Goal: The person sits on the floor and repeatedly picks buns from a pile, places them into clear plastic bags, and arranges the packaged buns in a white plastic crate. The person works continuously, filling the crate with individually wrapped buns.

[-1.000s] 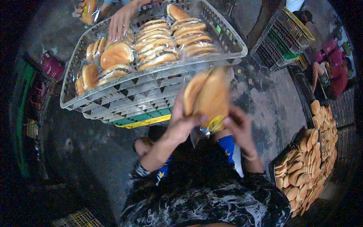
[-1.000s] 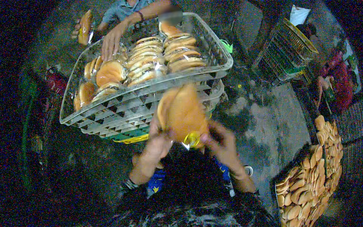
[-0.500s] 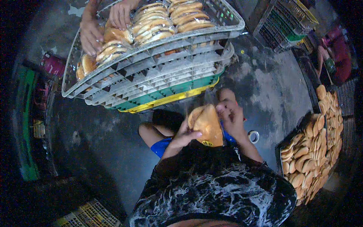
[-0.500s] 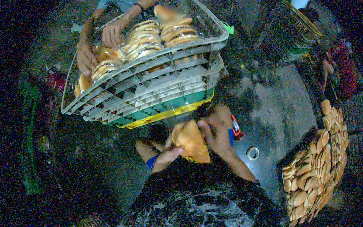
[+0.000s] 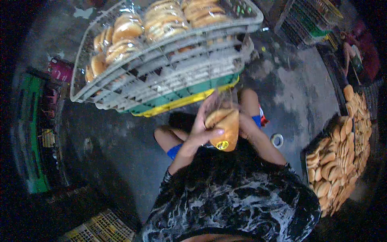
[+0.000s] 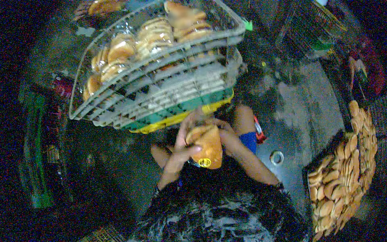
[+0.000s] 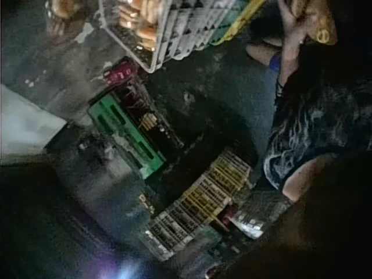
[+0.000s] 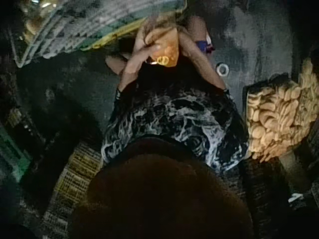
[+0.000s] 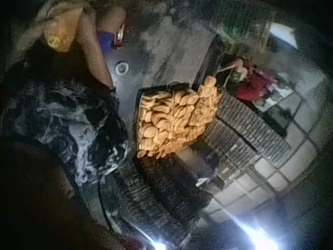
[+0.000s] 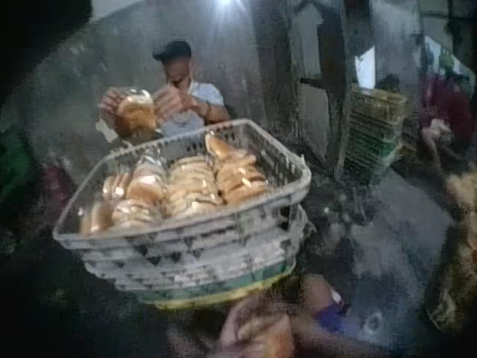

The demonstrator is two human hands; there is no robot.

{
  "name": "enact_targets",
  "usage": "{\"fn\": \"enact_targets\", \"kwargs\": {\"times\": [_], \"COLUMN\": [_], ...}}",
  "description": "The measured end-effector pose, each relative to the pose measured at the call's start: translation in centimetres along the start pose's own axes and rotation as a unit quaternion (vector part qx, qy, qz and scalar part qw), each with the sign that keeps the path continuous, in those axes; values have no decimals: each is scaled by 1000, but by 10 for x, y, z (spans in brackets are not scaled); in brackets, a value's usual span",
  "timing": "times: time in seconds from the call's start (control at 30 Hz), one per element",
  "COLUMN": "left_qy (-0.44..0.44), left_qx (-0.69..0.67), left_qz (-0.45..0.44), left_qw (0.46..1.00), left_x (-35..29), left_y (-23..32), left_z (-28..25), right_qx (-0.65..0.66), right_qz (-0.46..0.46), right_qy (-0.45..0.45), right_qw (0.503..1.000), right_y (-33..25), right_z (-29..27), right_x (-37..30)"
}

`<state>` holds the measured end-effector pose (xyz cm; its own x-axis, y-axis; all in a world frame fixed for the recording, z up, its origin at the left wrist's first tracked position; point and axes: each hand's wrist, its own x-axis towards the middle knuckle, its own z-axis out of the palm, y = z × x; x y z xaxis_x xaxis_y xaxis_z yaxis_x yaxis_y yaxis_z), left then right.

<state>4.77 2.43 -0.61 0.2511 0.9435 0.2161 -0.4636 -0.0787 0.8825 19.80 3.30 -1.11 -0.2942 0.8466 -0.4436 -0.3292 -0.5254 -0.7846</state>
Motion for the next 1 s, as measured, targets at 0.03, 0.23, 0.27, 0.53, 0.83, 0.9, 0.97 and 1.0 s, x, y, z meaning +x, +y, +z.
{"fn": "enact_targets", "kwargs": {"times": [0.03,0.23,0.27,0.53,0.83,0.9,0.97,1.0], "left_qy": [-3,46,69,65,126,77,59,48], "left_qx": [-13,103,99,111,282,333,389,416], "left_qz": [-24,17,34,-103,-7,-15,-68,-93], "left_qw": [1000,994,992,986,951,940,917,903], "left_x": [0,-16,-16,10,-12,-12,-16,-18], "left_y": [2,-20,-23,14,-11,-11,-13,-15], "left_z": [0,-15,-14,4,15,16,19,19], "right_qx": [-32,-268,-238,-101,-323,-358,-490,-552], "right_qz": [-60,-391,-324,-109,-322,-338,-362,-371], "right_qy": [-3,11,-7,-103,21,-16,-11,-9], "right_qw": [998,881,916,983,890,870,793,746], "right_y": [4,-1,-5,-11,-14,-12,-4,0], "right_z": [-1,-11,-12,-8,0,-9,-22,-28], "right_x": [8,0,-1,-7,-17,-16,-17,-19]}}
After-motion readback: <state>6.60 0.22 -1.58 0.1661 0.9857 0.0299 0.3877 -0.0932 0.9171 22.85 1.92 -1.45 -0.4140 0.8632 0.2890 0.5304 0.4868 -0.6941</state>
